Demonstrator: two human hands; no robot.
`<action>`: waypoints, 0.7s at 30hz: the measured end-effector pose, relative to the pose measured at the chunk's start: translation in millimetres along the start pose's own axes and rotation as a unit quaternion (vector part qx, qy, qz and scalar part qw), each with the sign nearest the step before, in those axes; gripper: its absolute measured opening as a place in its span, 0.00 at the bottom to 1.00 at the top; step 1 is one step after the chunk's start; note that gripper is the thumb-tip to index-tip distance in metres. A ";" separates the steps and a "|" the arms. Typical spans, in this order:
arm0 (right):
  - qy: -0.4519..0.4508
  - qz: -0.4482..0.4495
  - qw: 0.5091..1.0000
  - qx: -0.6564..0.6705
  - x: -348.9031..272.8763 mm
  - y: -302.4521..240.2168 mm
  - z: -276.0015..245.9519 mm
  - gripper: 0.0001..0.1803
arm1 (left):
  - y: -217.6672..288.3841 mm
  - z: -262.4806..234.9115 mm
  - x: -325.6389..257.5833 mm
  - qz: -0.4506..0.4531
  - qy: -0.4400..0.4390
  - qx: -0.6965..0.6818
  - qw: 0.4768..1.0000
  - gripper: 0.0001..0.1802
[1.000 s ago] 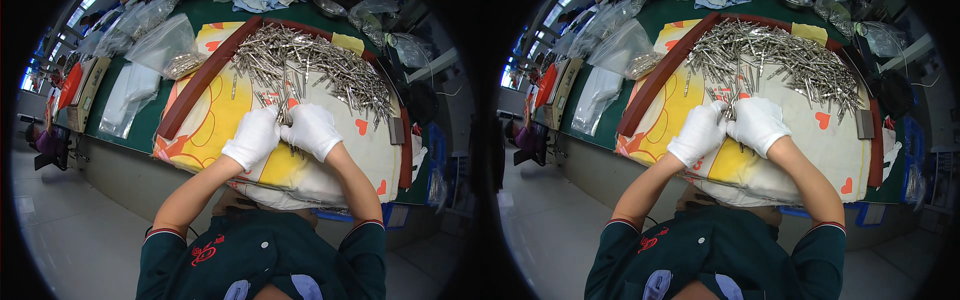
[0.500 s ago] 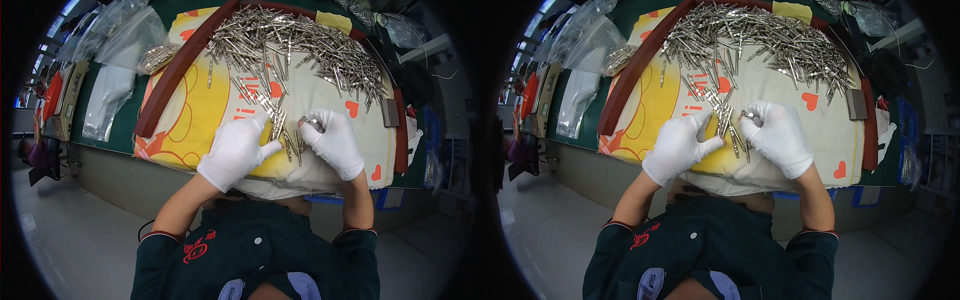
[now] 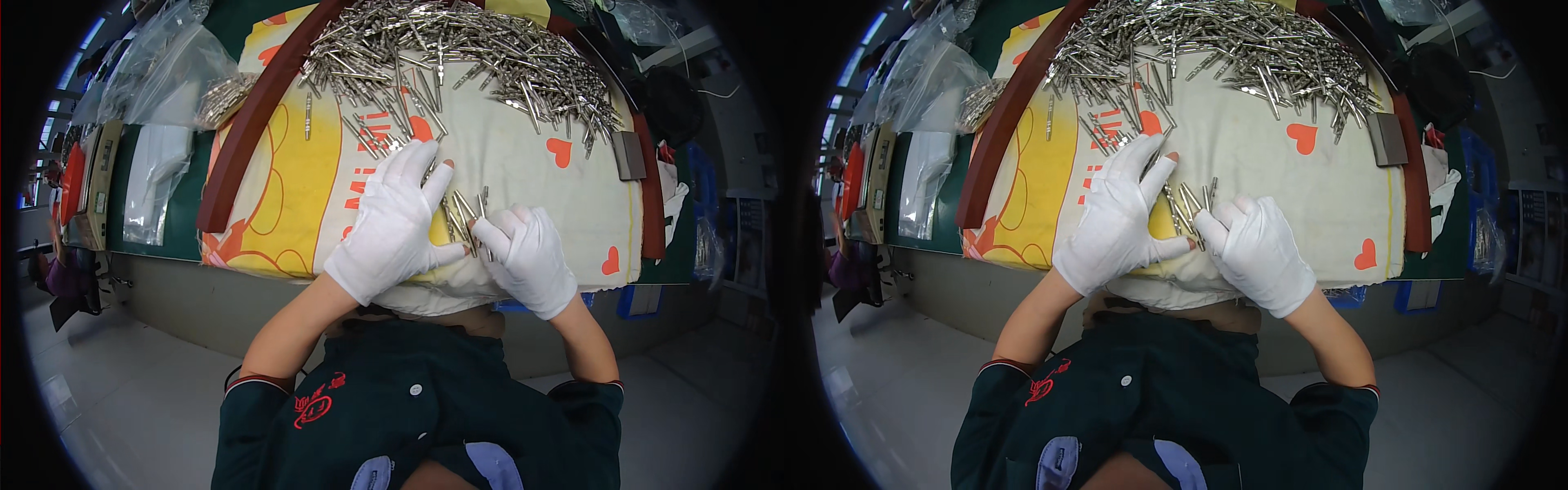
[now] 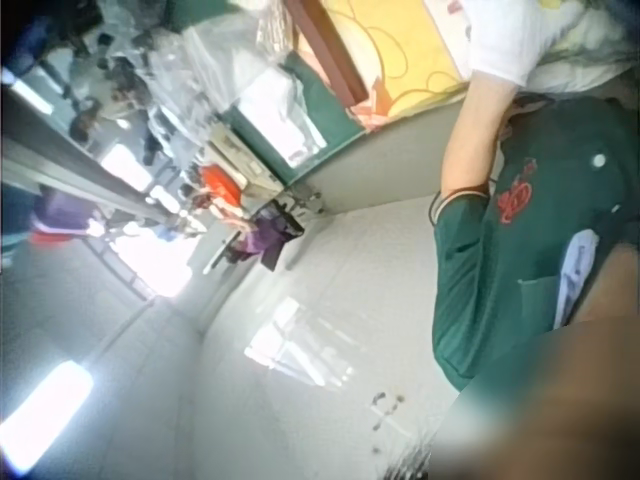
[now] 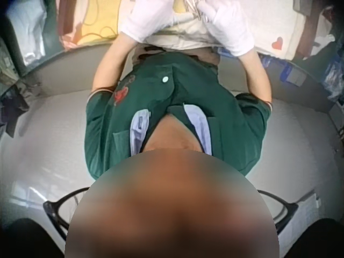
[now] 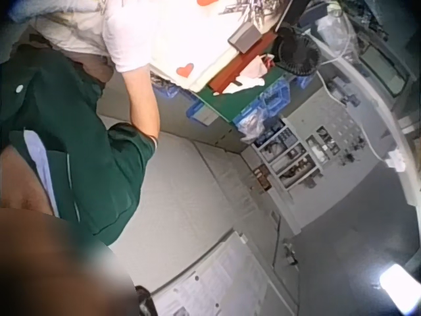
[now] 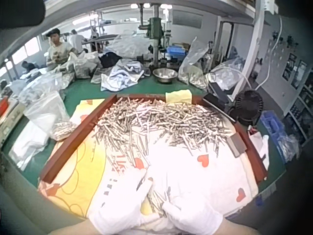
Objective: Sorting and arranging small metal pins onto a template at a workbench.
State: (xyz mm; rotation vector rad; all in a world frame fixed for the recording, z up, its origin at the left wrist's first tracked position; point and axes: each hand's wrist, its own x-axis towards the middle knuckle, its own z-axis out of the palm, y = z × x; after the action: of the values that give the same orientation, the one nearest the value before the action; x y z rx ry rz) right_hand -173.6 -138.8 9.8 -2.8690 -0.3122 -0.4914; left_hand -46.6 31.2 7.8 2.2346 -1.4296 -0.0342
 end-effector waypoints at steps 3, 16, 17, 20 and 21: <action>-0.029 -0.004 0.999 0.023 6.0 -3.3 -6.0 0.12 | -3.0 1.4 -0.6 0.012 0.002 -0.009 1.000 0.45; -0.046 0.116 0.992 -0.017 -37.9 13.6 -20.4 0.32 | -25.8 -23.5 -50.0 -0.066 0.045 0.077 0.994 0.36; -0.039 0.152 0.987 -0.025 -46.5 13.0 -22.6 0.33 | -30.4 -28.0 -57.7 -0.085 0.051 0.104 0.990 0.36; -0.034 0.247 0.960 -0.128 -81.0 20.9 -30.5 0.36 | -35.8 -39.3 -87.5 -0.150 0.068 0.153 0.974 0.34; -0.025 0.269 0.947 -0.171 -90.0 22.6 -33.8 0.34 | -37.5 -42.8 -97.6 -0.166 0.075 0.167 0.969 0.34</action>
State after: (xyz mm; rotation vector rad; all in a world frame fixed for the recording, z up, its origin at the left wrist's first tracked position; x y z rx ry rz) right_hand -261.4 -184.0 5.8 -3.1053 0.5989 -0.3934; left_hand -47.3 144.2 7.5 2.6654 -1.0291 0.2803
